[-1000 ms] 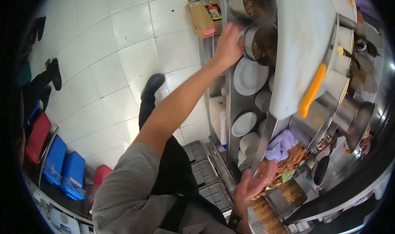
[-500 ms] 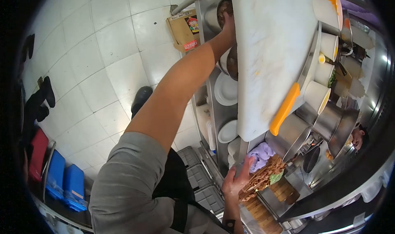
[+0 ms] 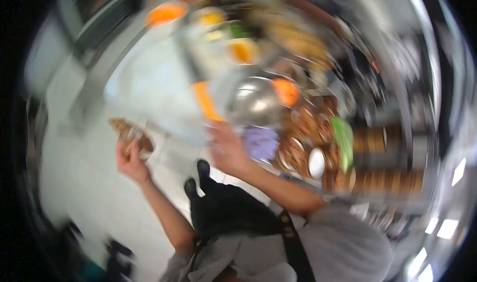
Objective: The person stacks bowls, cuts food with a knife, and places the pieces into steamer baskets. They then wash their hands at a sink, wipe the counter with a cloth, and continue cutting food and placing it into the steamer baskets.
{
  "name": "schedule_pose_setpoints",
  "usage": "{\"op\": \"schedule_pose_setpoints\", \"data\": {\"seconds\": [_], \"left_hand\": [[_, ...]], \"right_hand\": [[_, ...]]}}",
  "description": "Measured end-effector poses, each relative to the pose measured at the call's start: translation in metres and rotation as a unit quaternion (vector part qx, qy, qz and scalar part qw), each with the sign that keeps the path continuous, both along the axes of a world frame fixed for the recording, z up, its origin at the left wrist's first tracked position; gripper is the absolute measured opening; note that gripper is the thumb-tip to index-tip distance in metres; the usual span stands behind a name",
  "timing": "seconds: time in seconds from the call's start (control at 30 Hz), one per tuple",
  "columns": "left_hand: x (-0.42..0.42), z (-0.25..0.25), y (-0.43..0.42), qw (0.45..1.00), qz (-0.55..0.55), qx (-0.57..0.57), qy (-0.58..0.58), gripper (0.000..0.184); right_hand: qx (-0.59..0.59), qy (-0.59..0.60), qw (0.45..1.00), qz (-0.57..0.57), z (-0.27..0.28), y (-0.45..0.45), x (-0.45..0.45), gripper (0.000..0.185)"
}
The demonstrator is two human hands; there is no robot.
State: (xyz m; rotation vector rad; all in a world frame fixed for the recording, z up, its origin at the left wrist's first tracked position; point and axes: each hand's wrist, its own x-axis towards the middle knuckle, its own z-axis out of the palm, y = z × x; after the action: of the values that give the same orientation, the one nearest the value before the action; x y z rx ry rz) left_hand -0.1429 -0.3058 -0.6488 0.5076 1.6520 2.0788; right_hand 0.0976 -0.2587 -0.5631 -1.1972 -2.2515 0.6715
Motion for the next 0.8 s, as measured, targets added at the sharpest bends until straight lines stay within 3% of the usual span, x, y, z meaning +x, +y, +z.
{"op": "schedule_pose_setpoints", "data": {"seconds": [0.03,0.07,0.1,0.17,0.23,0.27,0.33,0.37,0.4,0.43,0.47,0.5,0.53,0.57,0.67,0.73,0.8], "left_hand": [[0.002,0.030,0.018,0.997,-0.025,-0.010,0.072,0.031],[0.004,0.072,0.039,0.954,-0.057,-0.028,0.294,0.030],[0.010,0.085,0.062,0.942,-0.101,0.004,0.319,0.030],[0.001,0.071,0.117,0.783,-0.132,-0.058,0.605,0.029],[-0.035,0.001,0.171,0.775,-0.356,-0.086,0.515,0.034],[-0.045,-0.013,0.185,0.803,-0.425,-0.093,0.407,0.035],[-0.052,0.021,0.192,0.764,-0.509,-0.142,0.370,0.027],[-0.044,0.054,0.182,0.712,-0.514,-0.188,0.440,0.021],[-0.044,0.065,0.181,0.660,-0.464,-0.140,0.574,0.018],[-0.053,0.069,0.186,0.619,-0.457,-0.201,0.607,0.025],[-0.055,0.078,0.188,0.580,-0.407,-0.213,0.673,0.027],[-0.050,0.100,0.186,0.633,-0.435,-0.204,0.607,0.014],[-0.036,0.118,0.187,0.662,-0.464,-0.203,0.552,0.014],[-0.029,0.129,0.186,0.648,-0.453,-0.191,0.582,0.012],[-0.026,0.151,0.183,0.656,-0.458,-0.158,0.579,0.012],[-0.043,0.155,0.197,0.654,-0.513,-0.156,0.535,0.010],[-0.041,0.159,0.202,0.639,-0.511,-0.162,0.552,0.009]], "right_hand": [[0.104,-0.027,0.994,0.018,-0.011,0.022,-0.016,0.049],[0.097,-0.100,0.990,-0.038,-0.025,0.042,-0.036,0.052],[0.079,-0.136,0.984,-0.087,-0.049,0.064,-0.050,0.054],[-0.039,-0.169,0.974,-0.148,-0.026,0.082,-0.062,0.046],[-0.050,-0.111,0.971,-0.206,-0.014,0.089,-0.062,0.039],[-0.049,-0.093,0.968,-0.227,-0.015,0.098,-0.059,0.039],[-0.023,-0.100,0.969,-0.226,-0.035,0.107,-0.075,0.034],[-0.002,-0.125,0.968,-0.219,-0.043,0.105,-0.072,0.033],[0.020,-0.150,0.965,-0.212,-0.049,0.102,-0.070,0.032],[-0.021,-0.122,0.978,-0.167,-0.052,0.098,-0.071,0.034],[0.109,0.004,0.980,-0.164,-0.091,0.086,-0.075,0.038],[-0.208,-0.017,0.966,-0.155,-0.015,0.070,-0.055,0.044],[-0.160,0.063,0.948,-0.268,-0.006,0.047,-0.048,0.042],[-0.192,0.127,0.943,-0.241,-0.004,0.036,-0.041,0.033],[-0.129,0.197,0.946,-0.224,0.003,0.025,-0.050,0.029],[-0.405,0.341,0.836,-0.149,0.033,0.040,-0.068,0.027],[-0.392,0.345,0.838,-0.157,0.031,0.047,-0.082,0.027]]}}
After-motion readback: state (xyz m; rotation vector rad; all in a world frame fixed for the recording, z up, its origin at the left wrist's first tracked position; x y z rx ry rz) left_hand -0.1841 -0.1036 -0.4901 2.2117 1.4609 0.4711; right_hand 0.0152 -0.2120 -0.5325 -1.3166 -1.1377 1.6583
